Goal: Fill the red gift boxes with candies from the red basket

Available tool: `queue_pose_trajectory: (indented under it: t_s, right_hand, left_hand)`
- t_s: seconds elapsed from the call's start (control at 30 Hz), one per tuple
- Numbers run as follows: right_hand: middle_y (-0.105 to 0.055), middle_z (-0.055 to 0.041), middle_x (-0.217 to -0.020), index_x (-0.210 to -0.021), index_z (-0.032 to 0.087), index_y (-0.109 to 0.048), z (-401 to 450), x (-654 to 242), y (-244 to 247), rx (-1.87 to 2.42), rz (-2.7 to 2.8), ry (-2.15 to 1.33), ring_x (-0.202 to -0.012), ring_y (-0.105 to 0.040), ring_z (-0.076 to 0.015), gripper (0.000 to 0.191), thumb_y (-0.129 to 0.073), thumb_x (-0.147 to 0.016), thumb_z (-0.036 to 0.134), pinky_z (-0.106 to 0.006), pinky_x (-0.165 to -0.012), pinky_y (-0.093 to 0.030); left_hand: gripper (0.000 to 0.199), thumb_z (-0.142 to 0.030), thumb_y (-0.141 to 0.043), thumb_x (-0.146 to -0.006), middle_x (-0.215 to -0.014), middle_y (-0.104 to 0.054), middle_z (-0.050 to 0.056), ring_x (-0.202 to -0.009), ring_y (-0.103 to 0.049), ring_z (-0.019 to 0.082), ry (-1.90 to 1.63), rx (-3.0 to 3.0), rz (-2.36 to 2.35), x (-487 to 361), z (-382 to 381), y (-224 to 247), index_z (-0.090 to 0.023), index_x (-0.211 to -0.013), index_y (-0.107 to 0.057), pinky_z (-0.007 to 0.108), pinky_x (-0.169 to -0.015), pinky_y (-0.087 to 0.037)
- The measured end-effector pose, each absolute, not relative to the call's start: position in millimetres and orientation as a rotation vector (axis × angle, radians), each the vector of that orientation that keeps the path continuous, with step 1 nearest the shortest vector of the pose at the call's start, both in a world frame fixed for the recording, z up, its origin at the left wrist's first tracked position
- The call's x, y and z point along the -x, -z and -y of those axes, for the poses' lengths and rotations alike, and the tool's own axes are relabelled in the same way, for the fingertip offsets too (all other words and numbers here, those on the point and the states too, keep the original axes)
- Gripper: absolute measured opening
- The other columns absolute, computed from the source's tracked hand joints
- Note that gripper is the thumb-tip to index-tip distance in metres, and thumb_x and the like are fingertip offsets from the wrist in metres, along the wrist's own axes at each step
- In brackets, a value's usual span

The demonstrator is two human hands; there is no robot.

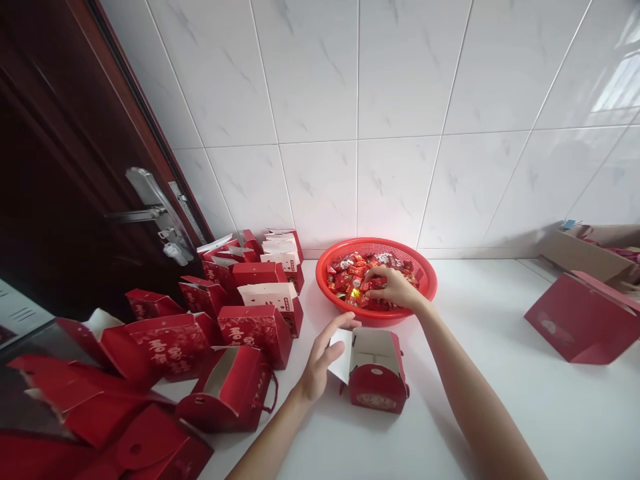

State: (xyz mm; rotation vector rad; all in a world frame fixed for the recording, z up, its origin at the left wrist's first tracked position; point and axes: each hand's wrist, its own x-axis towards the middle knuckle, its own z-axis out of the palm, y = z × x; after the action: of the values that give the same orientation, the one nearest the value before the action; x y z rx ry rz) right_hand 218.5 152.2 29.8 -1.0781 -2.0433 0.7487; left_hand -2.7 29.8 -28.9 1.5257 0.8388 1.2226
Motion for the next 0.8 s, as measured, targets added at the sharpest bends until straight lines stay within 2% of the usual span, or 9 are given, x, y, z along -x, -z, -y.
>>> queue_pose_trajectory:
  t_s: [0.1, 0.2, 0.33, 0.43, 0.53, 0.63, 0.8]
  right_hand:
    - [-0.071, -0.0023, -0.090, -0.083, 0.022, -0.067, -152.3, -218.8, -30.0, 1.061, 1.944, -0.728, -0.088, -0.065, -0.0226, 0.018, -0.076, -0.073, 0.035, -0.034, -0.077, -0.050]
    - [-0.064, -0.0012, -0.075, -0.073, 0.022, -0.063, -153.3, -219.3, -29.1, 1.066, 1.817, -0.707, -0.076, -0.061, -0.0210, 0.028, -0.072, -0.075, 0.048, -0.032, -0.066, -0.049]
    - [-0.059, -0.0003, -0.069, -0.069, 0.021, -0.058, -155.9, -222.6, -25.4, 1.138, 1.615, -0.705, -0.065, -0.056, -0.0181, 0.037, -0.070, -0.075, 0.056, -0.030, -0.057, -0.047]
    - [-0.066, -0.0023, -0.074, -0.076, 0.021, -0.064, -160.0, -225.8, -22.0, 1.200, 1.531, -0.747, -0.067, -0.060, -0.0193, 0.032, -0.069, -0.075, 0.053, -0.033, -0.062, -0.051]
    - [-0.072, -0.0053, -0.084, -0.084, 0.021, -0.069, -164.6, -227.1, -19.5, 1.240, 1.507, -0.783, -0.080, -0.067, -0.0236, 0.029, -0.066, -0.078, 0.049, -0.037, -0.074, -0.054]
    - [-0.073, -0.0066, -0.092, -0.088, 0.021, -0.070, -165.8, -226.5, -19.5, 1.243, 1.492, -0.771, -0.090, -0.069, -0.0259, 0.029, -0.063, -0.080, 0.047, -0.040, -0.082, -0.056]
    - [-0.074, -0.0080, -0.102, -0.098, 0.023, -0.069, -161.6, -228.0, -25.0, 1.142, 1.304, -0.994, -0.088, -0.073, -0.0258, 0.031, -0.064, -0.082, 0.048, -0.040, -0.081, -0.062]
  left_hand:
    - [0.057, -0.055, -0.055, -0.088, -0.133, -0.065, 0.013, -0.125, -0.055, 0.033, -1.281, -1.503, -0.796, 0.8, -30.2, 28.1, -0.020, -0.133, -0.061, 0.046, -0.111, -0.036]
    - [0.055, -0.055, -0.057, -0.087, -0.128, -0.067, 0.013, -0.120, -0.059, 0.031, -1.391, -1.453, -0.747, -2.1, -33.0, 25.0, -0.018, -0.128, -0.063, 0.044, -0.108, -0.041]
    - [0.041, -0.050, -0.059, -0.087, -0.111, -0.073, 0.011, -0.104, -0.066, 0.026, -1.551, -1.378, -0.838, -8.6, -47.2, 9.6, -0.017, -0.109, -0.071, 0.040, -0.100, -0.048]
    - [0.029, -0.043, -0.063, -0.083, -0.099, -0.075, 0.009, -0.094, -0.069, 0.024, -1.601, -1.366, -0.962, -13.6, -67.3, -5.9, -0.017, -0.092, -0.073, 0.037, -0.093, -0.051]
    - [0.025, -0.038, -0.064, -0.078, -0.098, -0.077, 0.009, -0.095, -0.070, 0.025, -1.522, -1.413, -1.030, -17.2, -90.4, -16.2, -0.017, -0.087, -0.074, 0.037, -0.089, -0.054]
    - [0.021, -0.032, -0.060, -0.080, -0.102, -0.077, 0.009, -0.099, -0.070, 0.025, -1.412, -1.518, -1.106, -20.6, -111.2, -22.1, -0.017, -0.088, -0.074, 0.037, -0.089, -0.055]
    - [0.028, -0.018, -0.051, -0.088, -0.114, -0.076, 0.008, -0.105, -0.070, 0.023, -1.034, -1.867, -1.339, -28.4, -139.4, -36.3, -0.019, -0.102, -0.075, 0.035, -0.096, -0.053]
